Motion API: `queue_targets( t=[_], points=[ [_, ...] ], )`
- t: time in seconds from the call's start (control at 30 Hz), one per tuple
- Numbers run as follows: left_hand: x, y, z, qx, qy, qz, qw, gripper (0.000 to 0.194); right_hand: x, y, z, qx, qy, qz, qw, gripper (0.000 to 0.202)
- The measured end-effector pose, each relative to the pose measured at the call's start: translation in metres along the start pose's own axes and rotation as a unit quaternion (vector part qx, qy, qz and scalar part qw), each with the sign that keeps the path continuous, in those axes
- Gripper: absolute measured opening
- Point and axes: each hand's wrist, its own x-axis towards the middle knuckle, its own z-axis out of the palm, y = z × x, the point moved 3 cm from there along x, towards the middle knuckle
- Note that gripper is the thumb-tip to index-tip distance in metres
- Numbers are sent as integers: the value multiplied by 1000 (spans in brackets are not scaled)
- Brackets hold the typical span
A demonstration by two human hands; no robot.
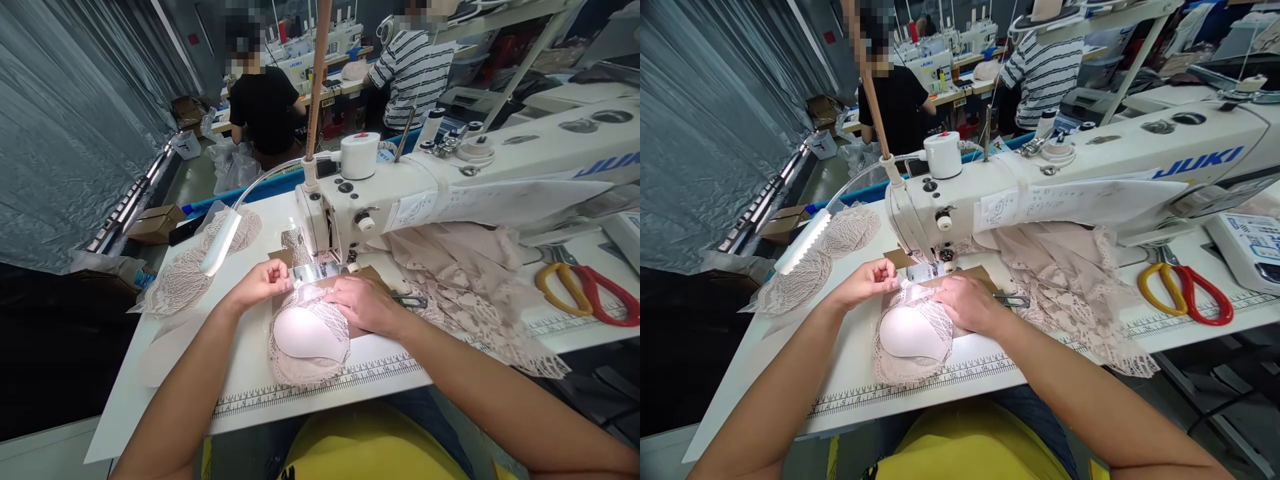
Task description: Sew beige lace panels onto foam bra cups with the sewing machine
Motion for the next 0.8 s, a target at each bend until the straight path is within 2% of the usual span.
queue_targets(
  t=[0.1, 0.17, 0.23, 0.3, 0.4, 0.5, 0.57, 0.63, 0.73, 0.8],
  points=[
    [-10, 9, -9, 103, 95, 7, 990, 21, 0, 0, -1, 0, 2, 5, 1000, 29],
    [-19, 20, -9, 194, 190, 36, 962, 12, 0, -1, -2, -4, 2, 5, 1000, 29],
    [-28, 30, 1, 260, 242, 70, 932, 10, 0, -2, -3, -10, 2, 5, 1000, 28],
    [-32, 35, 19, 310, 210, 100, 922, 14, 0, -3, -3, -16, 5, 4, 1000, 26],
    [-29, 32, 53, 376, 87, 138, 912, 21, -1, -3, -4, -30, 22, 9, 999, 23],
    [-22, 28, 74, 418, 49, 173, 891, 28, -1, -2, -6, -37, 56, 26, 997, 23],
    [-17, 27, 79, 429, 43, 194, 881, 29, -1, -2, -7, -38, 64, 39, 996, 26],
    [-14, 27, 80, 430, 32, 205, 879, 29, 1, -3, -6, -59, 43, 59, 996, 35],
    [-10, 26, 76, 440, 33, 194, 876, 31, 3, -4, -4, -110, -10, 86, 990, 39],
    [-7, 23, 73, 464, 39, 176, 867, 36, 4, -4, -3, -124, -23, 94, 988, 36]
  ],
)
